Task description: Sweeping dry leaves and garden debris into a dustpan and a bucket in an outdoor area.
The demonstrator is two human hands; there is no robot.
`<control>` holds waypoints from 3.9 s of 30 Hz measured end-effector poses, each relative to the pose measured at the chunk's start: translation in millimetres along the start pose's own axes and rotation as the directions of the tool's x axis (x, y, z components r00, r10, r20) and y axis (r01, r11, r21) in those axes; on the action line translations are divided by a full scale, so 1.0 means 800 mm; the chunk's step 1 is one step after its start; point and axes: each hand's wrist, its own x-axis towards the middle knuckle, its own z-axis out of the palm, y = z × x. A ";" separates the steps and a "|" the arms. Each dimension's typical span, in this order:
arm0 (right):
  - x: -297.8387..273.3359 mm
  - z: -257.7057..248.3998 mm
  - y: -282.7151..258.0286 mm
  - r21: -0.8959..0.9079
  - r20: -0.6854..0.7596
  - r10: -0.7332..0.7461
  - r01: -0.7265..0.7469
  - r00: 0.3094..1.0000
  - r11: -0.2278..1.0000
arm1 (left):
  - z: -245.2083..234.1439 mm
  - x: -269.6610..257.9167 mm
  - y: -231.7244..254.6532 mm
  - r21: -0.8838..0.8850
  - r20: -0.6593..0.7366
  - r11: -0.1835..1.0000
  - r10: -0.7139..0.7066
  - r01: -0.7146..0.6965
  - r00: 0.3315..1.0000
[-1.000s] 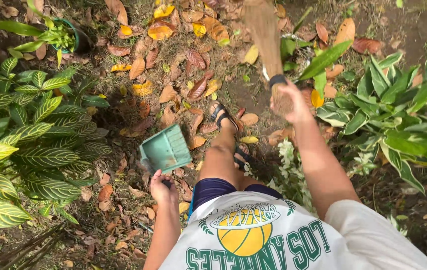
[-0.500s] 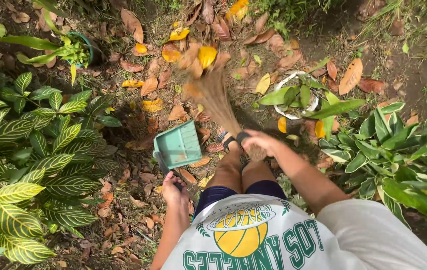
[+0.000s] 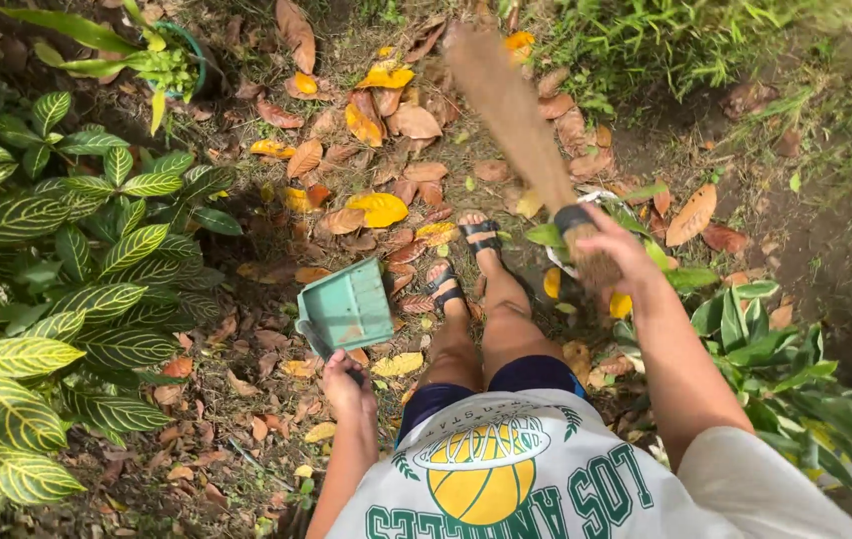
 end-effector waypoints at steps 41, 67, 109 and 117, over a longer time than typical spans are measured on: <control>0.241 0.151 0.059 -0.640 0.431 0.281 0.071 0.857 0.765 | 0.104 -0.114 -0.109 -0.406 -0.315 0.904 0.002 -0.137 0.949; 0.049 -0.108 -0.001 0.038 0.249 0.254 -0.272 0.935 0.962 | 0.148 -0.093 -0.064 -0.151 -0.044 0.988 0.019 -0.025 0.999; 0.035 -0.126 -0.010 -0.158 0.287 0.341 -0.307 0.895 0.939 | 0.174 -0.058 -0.045 -0.041 -0.079 0.999 0.023 -0.026 0.997; 0.136 -0.072 -0.150 -0.216 -0.062 -0.009 -0.004 0.998 0.976 | 0.139 -0.089 -0.055 -0.218 -0.202 0.974 0.024 -0.069 0.979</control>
